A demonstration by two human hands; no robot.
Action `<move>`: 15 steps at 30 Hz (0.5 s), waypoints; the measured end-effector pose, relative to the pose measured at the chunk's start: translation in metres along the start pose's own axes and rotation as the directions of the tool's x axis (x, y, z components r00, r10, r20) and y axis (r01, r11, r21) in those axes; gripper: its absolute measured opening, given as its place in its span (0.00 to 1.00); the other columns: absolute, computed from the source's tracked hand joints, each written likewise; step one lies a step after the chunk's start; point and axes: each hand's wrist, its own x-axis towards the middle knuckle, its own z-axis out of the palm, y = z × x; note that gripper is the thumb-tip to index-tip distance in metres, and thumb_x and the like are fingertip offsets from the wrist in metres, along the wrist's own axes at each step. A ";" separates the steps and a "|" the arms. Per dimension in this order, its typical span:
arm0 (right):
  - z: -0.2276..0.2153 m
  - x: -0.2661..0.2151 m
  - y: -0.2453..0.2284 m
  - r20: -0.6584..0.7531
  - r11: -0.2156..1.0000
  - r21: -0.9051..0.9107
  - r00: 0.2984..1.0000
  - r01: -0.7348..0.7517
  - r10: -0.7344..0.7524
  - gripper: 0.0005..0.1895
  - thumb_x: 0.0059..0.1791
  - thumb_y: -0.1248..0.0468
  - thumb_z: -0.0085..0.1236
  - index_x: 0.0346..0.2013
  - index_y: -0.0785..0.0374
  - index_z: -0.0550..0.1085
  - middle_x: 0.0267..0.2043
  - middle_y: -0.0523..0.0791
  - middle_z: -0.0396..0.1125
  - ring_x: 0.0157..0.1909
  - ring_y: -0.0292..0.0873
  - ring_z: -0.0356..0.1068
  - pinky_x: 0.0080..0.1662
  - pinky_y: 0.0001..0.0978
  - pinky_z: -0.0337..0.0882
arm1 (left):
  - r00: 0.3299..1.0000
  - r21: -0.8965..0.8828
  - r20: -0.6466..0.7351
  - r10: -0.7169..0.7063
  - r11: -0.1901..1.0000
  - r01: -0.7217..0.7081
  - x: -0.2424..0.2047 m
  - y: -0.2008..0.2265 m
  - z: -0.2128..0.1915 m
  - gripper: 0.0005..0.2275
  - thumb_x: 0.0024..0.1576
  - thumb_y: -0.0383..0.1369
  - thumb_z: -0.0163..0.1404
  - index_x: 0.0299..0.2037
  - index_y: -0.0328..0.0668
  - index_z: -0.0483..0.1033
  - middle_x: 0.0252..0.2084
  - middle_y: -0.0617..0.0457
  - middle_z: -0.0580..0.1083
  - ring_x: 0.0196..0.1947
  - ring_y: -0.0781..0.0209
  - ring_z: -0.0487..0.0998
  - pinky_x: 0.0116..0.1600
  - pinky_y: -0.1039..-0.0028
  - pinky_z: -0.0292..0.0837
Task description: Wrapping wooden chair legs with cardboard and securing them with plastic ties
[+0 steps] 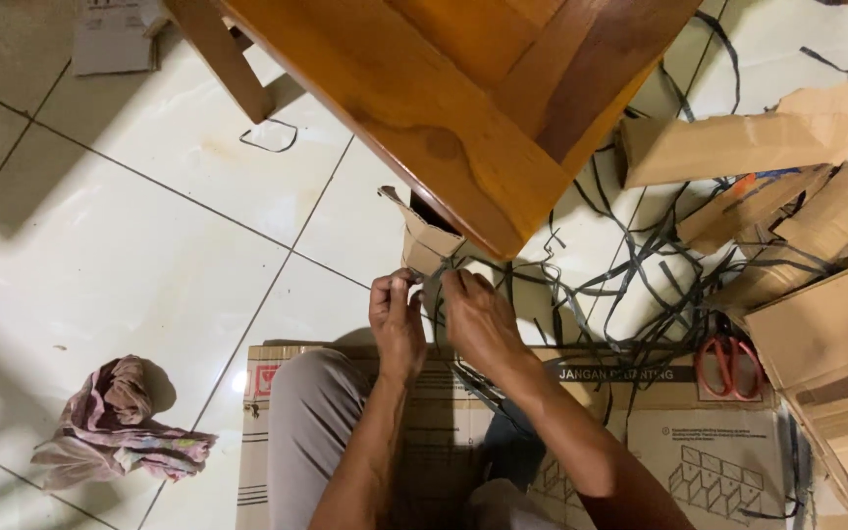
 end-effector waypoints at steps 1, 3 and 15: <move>-0.004 0.004 -0.001 -0.002 1.000 -0.002 1.000 0.000 0.000 0.06 0.52 0.70 0.48 0.42 0.66 0.71 0.32 0.55 0.70 0.32 0.59 0.73 0.27 0.47 0.73 | 1.000 -0.001 0.002 0.000 1.000 0.000 0.003 -0.007 -0.003 0.06 0.66 0.33 0.49 0.36 0.48 0.70 0.39 0.54 0.74 0.43 0.64 0.75 0.44 0.78 0.67; -0.010 0.009 -0.007 -0.016 1.000 -0.020 1.000 -0.009 0.009 0.10 0.50 0.70 0.49 0.44 0.70 0.72 0.33 0.58 0.70 0.33 0.61 0.73 0.27 0.51 0.73 | 0.999 -0.069 0.032 -0.020 0.997 0.022 0.006 -0.020 -0.013 0.06 0.66 0.35 0.49 0.38 0.47 0.70 0.42 0.54 0.74 0.45 0.65 0.74 0.44 0.78 0.65; -0.005 0.023 0.037 0.291 0.739 0.594 0.941 -0.318 0.171 0.12 0.53 0.66 0.45 0.41 0.69 0.77 0.35 0.58 0.75 0.39 0.63 0.76 0.40 0.51 0.75 | 0.990 -0.044 0.138 -0.011 0.999 0.017 0.013 -0.018 -0.014 0.06 0.66 0.36 0.48 0.38 0.46 0.68 0.42 0.50 0.76 0.37 0.66 0.80 0.37 0.80 0.65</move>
